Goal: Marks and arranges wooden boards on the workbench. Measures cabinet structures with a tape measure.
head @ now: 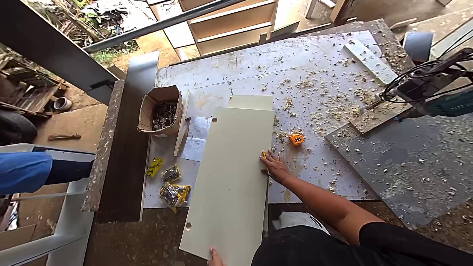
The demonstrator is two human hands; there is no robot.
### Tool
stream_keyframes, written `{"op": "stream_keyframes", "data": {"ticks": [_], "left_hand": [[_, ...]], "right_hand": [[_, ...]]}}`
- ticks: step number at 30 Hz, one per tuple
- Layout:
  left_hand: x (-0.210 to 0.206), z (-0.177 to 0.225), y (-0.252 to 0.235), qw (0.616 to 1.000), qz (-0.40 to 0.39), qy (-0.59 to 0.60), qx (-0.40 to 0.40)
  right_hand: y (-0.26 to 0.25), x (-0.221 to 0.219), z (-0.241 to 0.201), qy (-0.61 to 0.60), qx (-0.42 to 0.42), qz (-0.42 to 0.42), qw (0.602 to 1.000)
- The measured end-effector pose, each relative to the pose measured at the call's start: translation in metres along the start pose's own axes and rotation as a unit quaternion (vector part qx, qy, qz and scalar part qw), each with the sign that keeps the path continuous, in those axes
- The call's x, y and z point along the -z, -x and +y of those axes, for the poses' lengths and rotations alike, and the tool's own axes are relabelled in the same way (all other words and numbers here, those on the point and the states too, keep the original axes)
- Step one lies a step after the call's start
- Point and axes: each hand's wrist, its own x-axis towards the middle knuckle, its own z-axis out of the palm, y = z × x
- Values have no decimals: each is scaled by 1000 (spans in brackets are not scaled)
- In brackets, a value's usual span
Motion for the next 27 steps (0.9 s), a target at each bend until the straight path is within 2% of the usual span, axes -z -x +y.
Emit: {"op": "stream_keyframes", "data": {"ticks": [3,6,8,12,16,23,27], "left_hand": [[-35,29,0,992,-25,-102,-71],[-70,59,-11,965,36,-197,-170],[-88,80,-26,956,82,-190,-207],[-111,120,-41,985,76,-58,-144],[-115,138,-52,988,80,-29,-128],[-103,151,-53,994,42,-13,-98],[-97,155,-58,996,8,13,-86]], "right_hand": [[-61,28,-6,5,-80,-4,997],[-102,40,-10,-7,-167,21,986],[-105,32,-20,-30,-163,46,985],[-62,-4,-55,-100,-117,43,987],[-20,-43,-79,-127,-78,24,989],[-26,-65,-69,-195,-8,110,974],[-25,-66,-68,-232,-7,141,962]]}}
